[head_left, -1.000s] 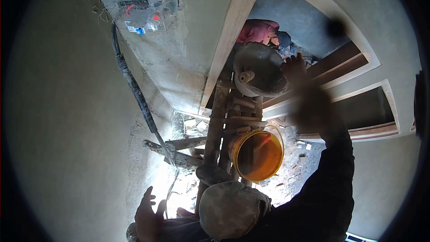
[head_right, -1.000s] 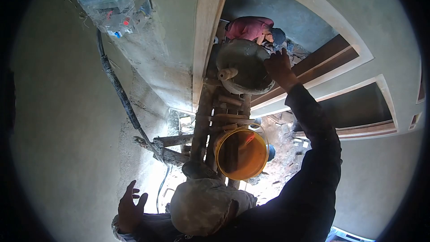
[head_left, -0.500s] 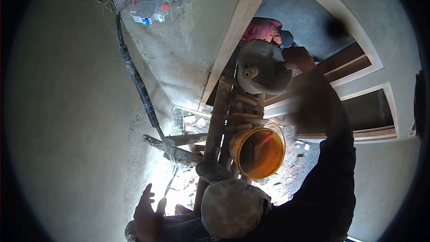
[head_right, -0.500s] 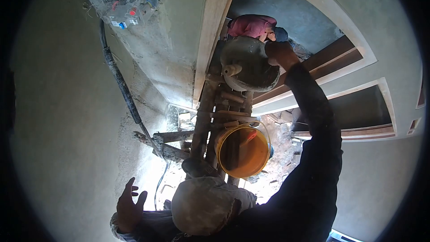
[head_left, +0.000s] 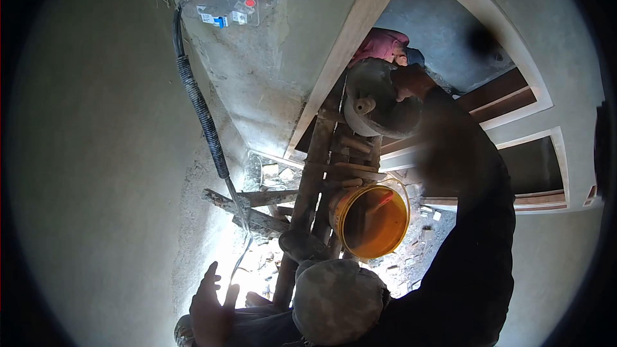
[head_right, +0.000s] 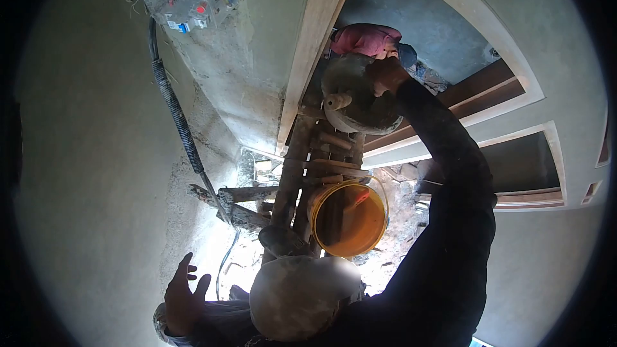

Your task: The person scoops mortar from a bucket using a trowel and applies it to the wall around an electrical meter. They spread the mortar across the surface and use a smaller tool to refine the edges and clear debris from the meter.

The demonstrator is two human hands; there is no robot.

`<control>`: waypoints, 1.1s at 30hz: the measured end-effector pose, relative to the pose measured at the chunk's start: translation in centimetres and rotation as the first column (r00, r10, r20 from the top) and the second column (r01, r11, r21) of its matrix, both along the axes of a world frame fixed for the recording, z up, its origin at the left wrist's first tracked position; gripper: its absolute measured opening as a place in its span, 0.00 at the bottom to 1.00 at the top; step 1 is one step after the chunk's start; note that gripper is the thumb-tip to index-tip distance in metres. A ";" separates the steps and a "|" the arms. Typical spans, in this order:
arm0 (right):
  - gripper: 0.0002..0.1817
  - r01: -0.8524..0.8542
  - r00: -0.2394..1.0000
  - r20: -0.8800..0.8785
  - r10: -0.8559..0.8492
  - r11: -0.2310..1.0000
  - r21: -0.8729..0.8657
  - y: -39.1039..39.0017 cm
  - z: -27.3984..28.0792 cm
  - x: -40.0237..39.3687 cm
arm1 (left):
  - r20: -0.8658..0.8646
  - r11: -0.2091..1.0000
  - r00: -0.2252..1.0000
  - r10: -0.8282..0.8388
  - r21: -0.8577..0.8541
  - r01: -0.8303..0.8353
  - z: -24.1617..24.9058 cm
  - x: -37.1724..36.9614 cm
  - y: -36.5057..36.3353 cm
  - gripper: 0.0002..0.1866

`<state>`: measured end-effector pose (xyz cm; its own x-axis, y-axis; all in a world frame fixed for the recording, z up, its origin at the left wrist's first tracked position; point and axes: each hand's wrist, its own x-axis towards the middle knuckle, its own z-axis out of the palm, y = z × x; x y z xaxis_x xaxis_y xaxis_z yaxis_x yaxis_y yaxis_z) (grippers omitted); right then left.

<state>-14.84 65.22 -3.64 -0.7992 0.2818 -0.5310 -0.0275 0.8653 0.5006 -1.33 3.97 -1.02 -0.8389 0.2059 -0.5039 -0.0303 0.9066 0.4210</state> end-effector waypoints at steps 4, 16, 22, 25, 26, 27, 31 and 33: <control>0.27 -0.120 0.993 0.020 0.119 0.990 0.068 1.6 -3.0 -0.3 | -0.002 1.000 1.000 0.004 0.008 -0.004 0.1 0.1 0.2 0.33; 0.17 -0.337 0.942 0.047 0.333 0.933 0.124 0.4 -3.4 -2.4 | -0.037 0.999 0.999 -0.020 0.029 0.021 0.2 0.7 0.0 0.33; 0.20 -0.151 0.980 -0.119 0.160 0.985 0.086 3.9 -4.8 -3.3 | -0.063 0.998 0.997 -0.050 0.023 0.051 0.0 1.1 -0.4 0.33; 0.23 -0.319 0.936 -0.166 0.310 0.947 -0.029 4.9 -5.7 -3.0 | -0.061 0.999 0.997 -0.040 0.028 0.042 0.0 1.0 -0.3 0.33; 0.25 -0.151 0.988 -0.038 0.148 0.986 -0.076 3.0 -4.1 -2.8 | -0.055 0.999 0.998 -0.035 0.025 0.036 0.0 1.0 -0.2 0.33; 0.27 0.027 0.995 0.096 -0.017 0.995 -0.100 1.0 -2.3 -3.0 | -0.055 0.999 0.998 -0.031 0.026 0.033 0.0 1.0 -0.2 0.33; 0.30 0.112 0.978 0.189 -0.086 0.985 -0.130 -0.3 -1.2 -3.6 | -0.041 0.999 0.998 -0.038 0.002 0.038 0.1 0.8 0.0 0.33; 0.23 -0.101 0.965 0.237 0.108 0.994 -0.042 0.3 -1.4 -4.4 | -0.040 0.999 0.998 -0.038 -0.007 0.037 0.1 0.7 0.1 0.33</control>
<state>-19.25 65.56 -5.01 -0.6724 0.1847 -0.7168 -0.2342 0.8655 0.4427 -0.66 4.09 -0.89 -0.8503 0.2345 -0.4711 0.0206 0.9093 0.4156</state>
